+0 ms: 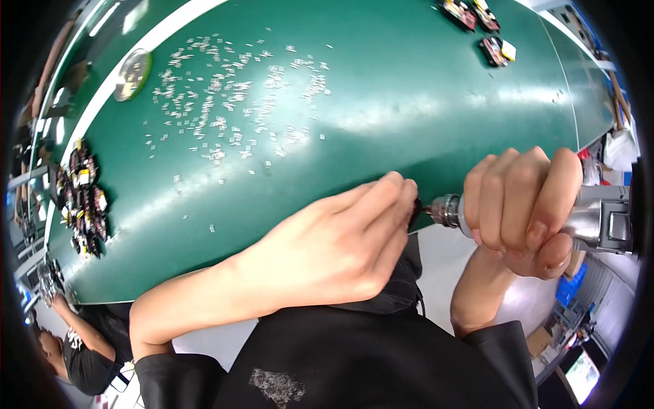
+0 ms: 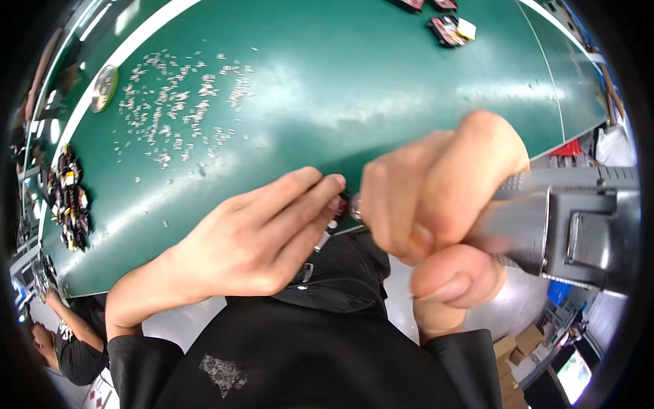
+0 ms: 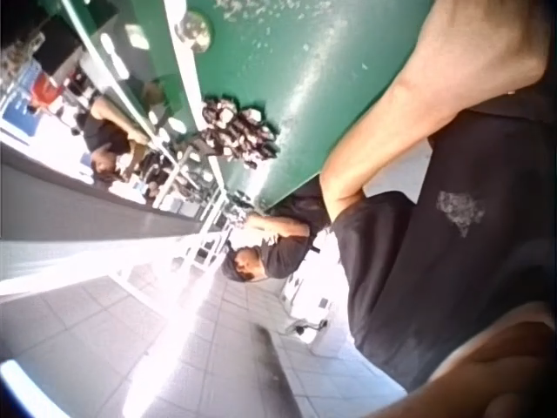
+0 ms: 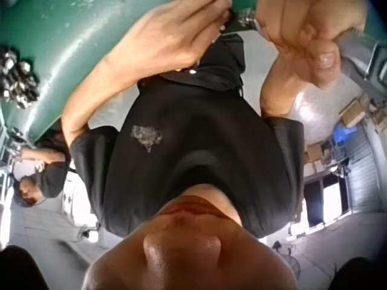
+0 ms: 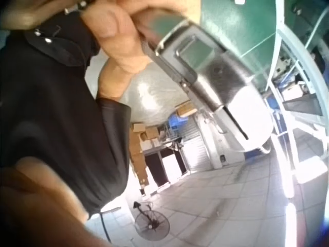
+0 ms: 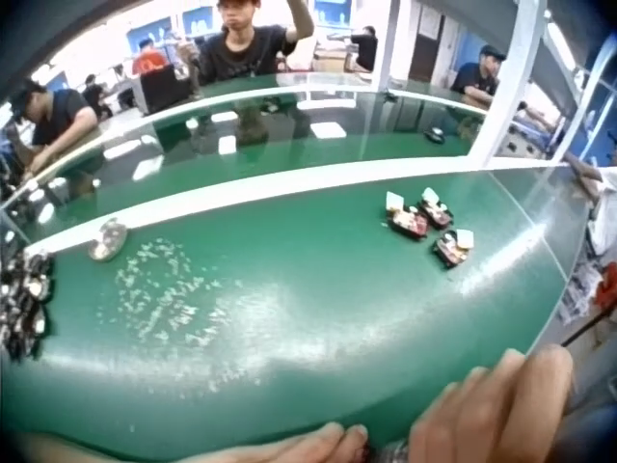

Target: Using an electric screwdriver to fasten screws into small electronic circuit board modules on a factory assembly line.

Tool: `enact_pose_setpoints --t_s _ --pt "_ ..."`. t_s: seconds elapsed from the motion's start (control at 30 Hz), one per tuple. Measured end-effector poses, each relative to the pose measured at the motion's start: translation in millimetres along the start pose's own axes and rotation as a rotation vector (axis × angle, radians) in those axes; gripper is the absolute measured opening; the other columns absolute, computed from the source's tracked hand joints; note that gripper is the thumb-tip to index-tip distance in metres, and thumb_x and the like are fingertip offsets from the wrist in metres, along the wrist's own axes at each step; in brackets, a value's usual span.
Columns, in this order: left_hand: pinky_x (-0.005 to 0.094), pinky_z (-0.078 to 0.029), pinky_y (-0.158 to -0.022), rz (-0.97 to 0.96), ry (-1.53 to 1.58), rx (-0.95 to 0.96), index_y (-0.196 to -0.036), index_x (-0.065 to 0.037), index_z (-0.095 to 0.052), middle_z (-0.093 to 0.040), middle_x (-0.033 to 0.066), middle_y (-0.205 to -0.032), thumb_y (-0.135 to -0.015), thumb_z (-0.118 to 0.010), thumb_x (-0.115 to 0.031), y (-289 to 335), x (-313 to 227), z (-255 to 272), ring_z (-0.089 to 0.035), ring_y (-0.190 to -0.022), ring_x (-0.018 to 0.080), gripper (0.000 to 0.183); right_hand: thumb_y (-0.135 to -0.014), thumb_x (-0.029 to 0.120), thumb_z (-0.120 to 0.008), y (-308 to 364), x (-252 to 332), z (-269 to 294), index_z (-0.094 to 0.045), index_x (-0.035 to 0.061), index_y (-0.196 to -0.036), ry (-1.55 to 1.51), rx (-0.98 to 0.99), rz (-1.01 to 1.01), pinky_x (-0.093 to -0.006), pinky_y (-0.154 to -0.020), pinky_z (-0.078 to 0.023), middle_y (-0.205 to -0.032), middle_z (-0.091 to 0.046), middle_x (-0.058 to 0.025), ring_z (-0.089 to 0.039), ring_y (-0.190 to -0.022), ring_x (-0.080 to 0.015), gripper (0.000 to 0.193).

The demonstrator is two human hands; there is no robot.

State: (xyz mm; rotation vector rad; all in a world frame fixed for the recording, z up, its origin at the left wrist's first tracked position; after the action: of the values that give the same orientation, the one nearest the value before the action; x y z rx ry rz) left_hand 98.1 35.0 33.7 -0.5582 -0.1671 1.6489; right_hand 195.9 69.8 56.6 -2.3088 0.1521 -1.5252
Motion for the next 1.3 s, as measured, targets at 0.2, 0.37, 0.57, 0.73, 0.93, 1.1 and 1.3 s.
enact_pose_setpoints --t_s 0.2,0.37,0.57,0.73,0.93,1.1,1.3 --pt "0.0331 -0.048 -0.090 0.019 -0.077 0.087 -0.096 0.006 -0.065 -0.062 0.0178 -0.108 -0.072 -0.059 -0.016 19.1 -3.2 11.1 -0.058 -0.100 0.0268 0.032 -0.070 0.010 -0.086 -12.9 8.3 -14.8 -0.063 0.0032 -0.079 -0.424 0.442 0.075 -0.0260 -0.046 -0.047 -0.057 -0.061 -0.0058 -0.059 -0.047 -0.0154 0.025" --pt "0.0383 -0.052 -0.083 0.506 -0.213 -0.166 -0.110 0.000 -0.062 -0.063 0.0148 -0.112 -0.069 -0.070 -0.004 97.5 58.8 104.7 -0.062 -0.098 0.0293 0.042 -0.078 0.004 -0.075 9.1 19.7 32.3 -0.051 0.0067 -0.071 -0.683 -0.100 0.224 -0.0213 -0.037 -0.046 -0.044 -0.051 -0.0033 -0.049 -0.033 -0.0096 0.025" --pt "0.0390 -0.044 -0.095 1.371 -0.826 -0.322 -0.118 -0.001 -0.059 -0.060 0.0175 -0.122 -0.090 -0.061 -0.013 307.4 138.3 241.1 -0.056 -0.112 0.0315 0.030 -0.088 0.013 -0.068 20.9 -17.2 27.1 -0.047 0.0078 -0.079 -0.657 -0.122 0.124 -0.0203 -0.035 -0.039 -0.042 -0.046 0.0009 -0.042 -0.031 -0.0073 0.023" --pt "0.0437 -0.039 -0.100 1.184 -0.915 -0.196 -0.122 0.001 -0.056 -0.055 0.0195 -0.127 -0.090 -0.061 -0.015 288.8 127.5 214.7 -0.049 -0.119 0.0359 0.036 -0.092 0.021 -0.064 21.2 -37.5 15.1 -0.048 0.0085 -0.083 -0.640 -0.130 0.063 -0.0213 -0.035 -0.038 -0.045 -0.045 0.0021 -0.040 -0.033 -0.0073 0.022" --pt "0.0379 -0.049 -0.079 0.892 -0.433 -0.229 -0.104 0.000 -0.062 -0.060 0.0122 -0.101 -0.074 -0.070 0.003 173.9 85.5 137.3 -0.059 -0.092 0.0294 0.031 -0.094 0.019 -0.059 25.9 -57.7 12.0 -0.046 0.0088 -0.086 -0.728 -0.197 0.006 -0.0229 -0.039 -0.036 -0.046 -0.041 0.0021 -0.041 -0.035 -0.0076 0.019" --pt "0.0354 -0.050 -0.066 0.819 -0.417 -0.176 -0.097 0.000 -0.063 -0.059 0.0088 -0.093 -0.071 -0.070 0.004 154.2 88.9 111.8 -0.059 -0.082 0.0251 0.027 -0.095 0.021 -0.057 28.9 -59.9 17.0 -0.046 0.0098 -0.086 -0.747 -0.231 0.005 -0.0230 -0.040 -0.036 -0.047 -0.041 0.0030 -0.041 -0.036 -0.0074 0.018" --pt "0.0340 -0.047 -0.059 0.676 -0.474 -0.055 -0.095 0.000 -0.064 -0.059 0.0075 -0.086 -0.071 -0.071 0.006 143.7 90.5 101.1 -0.058 -0.071 0.0225 0.026 -0.095 0.021 -0.056 32.1 -59.0 19.0 -0.046 0.0101 -0.087 -0.772 -0.245 0.011 -0.0231 -0.042 -0.037 -0.048 -0.041 0.0029 -0.041 -0.037 -0.0072 0.018"
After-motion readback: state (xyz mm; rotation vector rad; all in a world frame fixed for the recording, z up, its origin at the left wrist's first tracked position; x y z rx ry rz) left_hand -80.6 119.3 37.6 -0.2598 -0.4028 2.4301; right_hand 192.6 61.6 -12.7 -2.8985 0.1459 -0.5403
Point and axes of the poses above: each hand's wrist, its own y-axis away from the middle knuckle, its own z-axis out of the back of the hand, x = y × z, the point moved 10 cm from there along -y, towards the middle knuckle
